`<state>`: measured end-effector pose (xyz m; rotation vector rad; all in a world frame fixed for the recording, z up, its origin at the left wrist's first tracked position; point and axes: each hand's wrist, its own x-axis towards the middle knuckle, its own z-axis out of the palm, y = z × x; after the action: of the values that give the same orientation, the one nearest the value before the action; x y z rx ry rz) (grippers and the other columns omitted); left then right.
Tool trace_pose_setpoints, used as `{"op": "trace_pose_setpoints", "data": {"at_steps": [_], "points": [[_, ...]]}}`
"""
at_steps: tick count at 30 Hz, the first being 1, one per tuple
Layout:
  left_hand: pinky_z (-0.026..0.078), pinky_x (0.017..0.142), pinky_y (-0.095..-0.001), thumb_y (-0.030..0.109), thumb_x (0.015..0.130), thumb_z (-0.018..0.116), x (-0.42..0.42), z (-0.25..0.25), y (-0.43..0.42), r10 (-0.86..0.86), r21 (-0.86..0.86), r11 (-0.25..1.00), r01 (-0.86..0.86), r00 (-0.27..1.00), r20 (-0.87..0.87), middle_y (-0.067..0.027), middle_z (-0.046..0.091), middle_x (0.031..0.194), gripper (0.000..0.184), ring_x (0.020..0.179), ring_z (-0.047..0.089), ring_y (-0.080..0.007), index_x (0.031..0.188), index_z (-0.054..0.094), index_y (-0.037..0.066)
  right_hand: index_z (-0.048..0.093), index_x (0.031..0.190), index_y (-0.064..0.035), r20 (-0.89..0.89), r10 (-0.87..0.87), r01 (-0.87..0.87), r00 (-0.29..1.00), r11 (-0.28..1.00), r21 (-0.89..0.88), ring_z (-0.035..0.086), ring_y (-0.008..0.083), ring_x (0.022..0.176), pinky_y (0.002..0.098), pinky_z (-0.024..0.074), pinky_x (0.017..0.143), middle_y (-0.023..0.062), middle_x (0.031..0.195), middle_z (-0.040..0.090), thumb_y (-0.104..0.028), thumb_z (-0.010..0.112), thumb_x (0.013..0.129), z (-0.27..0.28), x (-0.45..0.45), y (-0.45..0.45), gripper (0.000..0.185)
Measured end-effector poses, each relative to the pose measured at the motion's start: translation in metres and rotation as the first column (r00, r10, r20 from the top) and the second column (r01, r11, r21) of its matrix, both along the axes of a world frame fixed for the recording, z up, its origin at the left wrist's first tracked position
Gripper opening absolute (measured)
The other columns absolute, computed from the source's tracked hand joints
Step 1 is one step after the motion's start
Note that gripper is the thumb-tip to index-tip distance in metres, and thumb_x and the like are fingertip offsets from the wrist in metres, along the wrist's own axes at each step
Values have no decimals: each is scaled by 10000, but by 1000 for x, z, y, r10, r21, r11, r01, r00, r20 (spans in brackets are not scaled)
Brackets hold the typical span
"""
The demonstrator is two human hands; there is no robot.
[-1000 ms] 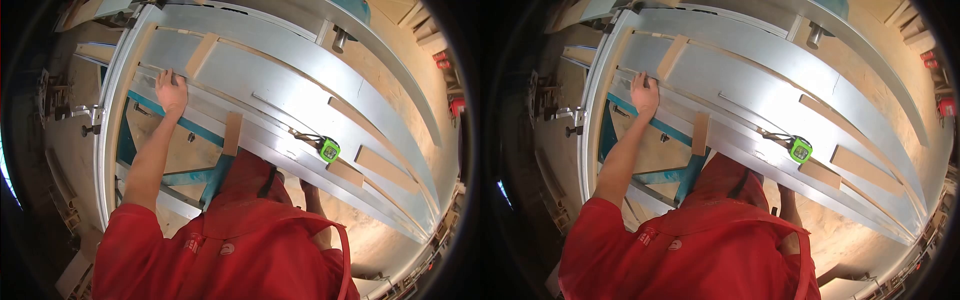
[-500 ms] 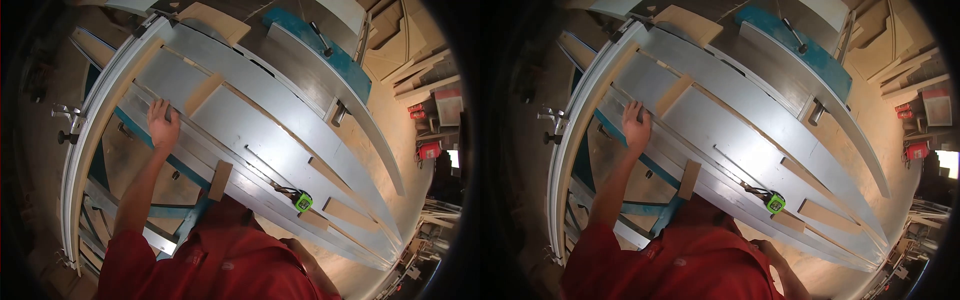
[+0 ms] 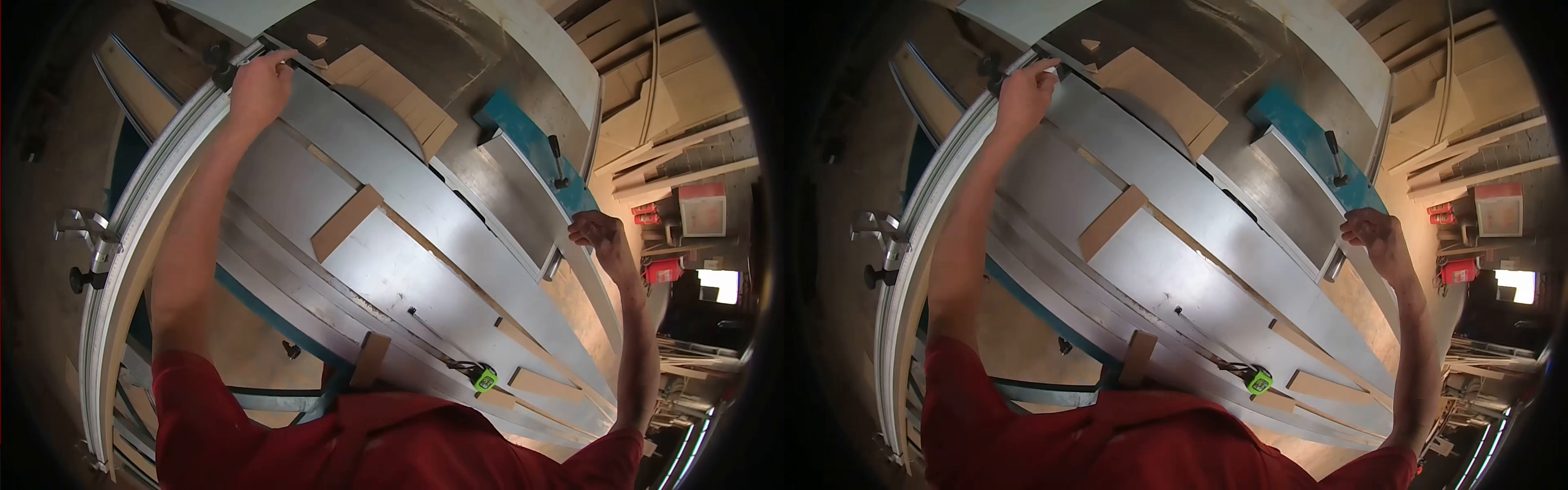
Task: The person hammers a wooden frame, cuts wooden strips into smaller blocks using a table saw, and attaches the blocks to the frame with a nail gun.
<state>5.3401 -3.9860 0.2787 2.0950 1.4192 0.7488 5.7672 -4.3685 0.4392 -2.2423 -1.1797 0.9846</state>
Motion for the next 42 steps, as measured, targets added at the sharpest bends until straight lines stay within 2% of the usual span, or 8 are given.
{"op": "trace_pose_setpoints", "data": {"at_steps": [13,15,16,28,32,34,37,42], "points": [[562,706,-479,112,845,622,153,-68,141,-595,-314,803,507,640,-487,-203,747,849,202,786,718,-406,902,743,-40,631,1236,125,-486,-243,152,840,964,-218,715,289,1031,379,609,918,213,1148,701,-147,569,1039,-167,-18,179,341],[555,619,-510,171,916,643,163,-54,118,-492,-605,756,250,827,-274,-175,729,756,245,729,726,-388,895,727,-59,623,1252,119,-546,-307,202,779,948,-245,707,282,1012,390,607,905,211,1170,693,-153,568,1044,-189,-22,191,346],[522,578,-414,214,951,665,168,-60,118,-496,-685,695,221,836,-234,-104,706,890,270,710,662,-209,1056,686,-34,623,1252,119,-548,-312,209,776,947,-243,707,282,1012,390,607,905,211,1170,693,-153,568,1044,-192,-22,196,346],[601,803,-399,132,819,835,169,-70,134,-125,-650,756,79,992,-26,-211,749,1137,463,915,763,-309,1166,699,-143,711,988,102,-453,-405,447,794,894,-17,702,231,777,307,554,554,147,937,696,-73,637,958,-245,-1,274,192],[602,788,-414,139,821,841,184,-71,126,-138,-612,787,74,989,-59,-210,750,1129,428,912,765,-303,1123,717,-137,686,1015,143,-573,-388,510,722,858,62,714,238,813,337,576,558,172,959,690,-55,639,948,-239,-9,282,214],[604,774,-433,136,819,843,192,-68,120,19,-681,731,38,997,76,-207,752,1125,407,939,761,-310,1115,727,-118,642,1217,109,-652,-410,535,638,845,-7,730,311,978,429,655,840,189,1191,675,-86,603,1010,-237,-10,285,287],[605,778,-452,135,830,837,202,-66,117,6,-657,753,-21,1000,-25,-193,753,1128,402,981,753,-320,1152,732,-80,651,1040,166,-688,-404,610,603,790,71,721,253,830,348,589,550,189,999,673,-86,686,941,-242,-17,288,274],[597,772,-441,247,838,874,205,-75,116,-68,-649,760,-25,991,-119,-129,754,1129,476,980,743,-290,1221,732,3,658,1067,149,-715,-379,579,588,814,45,728,279,873,406,635,650,176,1032,674,-124,711,950,-250,-19,300,301]]}}
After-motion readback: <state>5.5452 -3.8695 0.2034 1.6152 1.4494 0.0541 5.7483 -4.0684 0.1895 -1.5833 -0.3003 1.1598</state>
